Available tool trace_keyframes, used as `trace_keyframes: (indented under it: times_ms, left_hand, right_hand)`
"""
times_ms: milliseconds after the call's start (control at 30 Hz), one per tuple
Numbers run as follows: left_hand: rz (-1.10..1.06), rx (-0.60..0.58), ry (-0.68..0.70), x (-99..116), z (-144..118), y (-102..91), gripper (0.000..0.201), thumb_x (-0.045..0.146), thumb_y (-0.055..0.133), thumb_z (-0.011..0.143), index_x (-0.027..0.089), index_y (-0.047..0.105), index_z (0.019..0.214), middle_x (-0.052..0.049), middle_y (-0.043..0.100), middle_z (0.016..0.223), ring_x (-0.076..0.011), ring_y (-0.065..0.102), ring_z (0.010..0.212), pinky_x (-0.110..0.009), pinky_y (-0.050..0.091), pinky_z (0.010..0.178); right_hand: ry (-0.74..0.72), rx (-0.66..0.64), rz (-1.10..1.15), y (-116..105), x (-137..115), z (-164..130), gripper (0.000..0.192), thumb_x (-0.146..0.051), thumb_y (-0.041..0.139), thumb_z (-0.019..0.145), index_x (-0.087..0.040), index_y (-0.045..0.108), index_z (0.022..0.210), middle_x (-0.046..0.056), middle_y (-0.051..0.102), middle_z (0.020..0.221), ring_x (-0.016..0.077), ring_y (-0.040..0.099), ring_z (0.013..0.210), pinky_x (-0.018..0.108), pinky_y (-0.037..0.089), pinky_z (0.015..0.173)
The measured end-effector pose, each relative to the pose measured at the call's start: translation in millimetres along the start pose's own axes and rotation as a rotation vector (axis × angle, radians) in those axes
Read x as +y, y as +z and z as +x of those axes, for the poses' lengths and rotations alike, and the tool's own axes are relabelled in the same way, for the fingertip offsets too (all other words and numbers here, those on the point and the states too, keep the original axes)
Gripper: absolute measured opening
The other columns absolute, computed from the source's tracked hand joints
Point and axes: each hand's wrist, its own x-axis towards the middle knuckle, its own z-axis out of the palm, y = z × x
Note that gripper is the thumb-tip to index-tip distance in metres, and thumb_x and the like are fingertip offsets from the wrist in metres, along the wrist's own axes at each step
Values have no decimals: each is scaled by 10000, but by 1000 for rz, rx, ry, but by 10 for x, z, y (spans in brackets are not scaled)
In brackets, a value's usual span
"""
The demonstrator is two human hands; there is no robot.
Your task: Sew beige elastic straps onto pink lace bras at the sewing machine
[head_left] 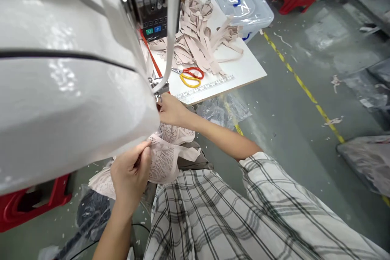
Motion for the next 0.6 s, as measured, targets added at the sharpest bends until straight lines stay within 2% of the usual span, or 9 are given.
trace_keyframes:
  times_ms: [100, 233, 400, 500, 600]
  left_hand:
    - [-41, 26, 3, -27, -25, -12, 202, 192, 624, 908, 221, 789, 1020, -23, 795, 930, -163, 710, 791, -259, 518, 721]
    - [-94, 72, 13, -48, -45, -16, 185, 162, 624, 899, 186, 780, 996, -48, 779, 924, -166, 691, 810, -271, 512, 736]
    - [-102, 93, 24, -45, -46, 4, 178, 162, 613, 906, 190, 774, 977, -22, 746, 831, -134, 651, 716, -243, 481, 667]
    - [-86, 86, 42, -27, -37, 19, 175, 175, 613, 906, 192, 771, 978, -1, 709, 757, -113, 604, 633, -227, 451, 608]
    - [-67, 74, 62, -5, -24, 31, 173, 177, 610, 906, 186, 767, 977, 0, 701, 748, -110, 600, 633, -226, 442, 607]
  right_hand:
    - [4, 55, 40, 12, -15, 2, 95, -214, 641, 829, -155, 598, 890, 47, 612, 1011, 147, 563, 822, 269, 472, 767]
    - [-6, 73, 10, 56, -7, -2, 96, -224, 640, 834, -153, 615, 893, 63, 620, 1036, 152, 574, 822, 282, 475, 771]
    - [-33, 77, -28, 82, 34, -13, 111, -242, 610, 865, -160, 621, 940, 83, 617, 1117, 164, 569, 845, 310, 484, 793]
    - [-40, 85, -35, 79, 40, -28, 109, -221, 595, 869, -165, 625, 957, 81, 618, 1101, 179, 566, 904, 310, 482, 829]
    - [-38, 94, -21, 71, 35, -44, 85, -194, 600, 862, -177, 632, 939, 68, 614, 1081, 178, 561, 932, 299, 477, 853]
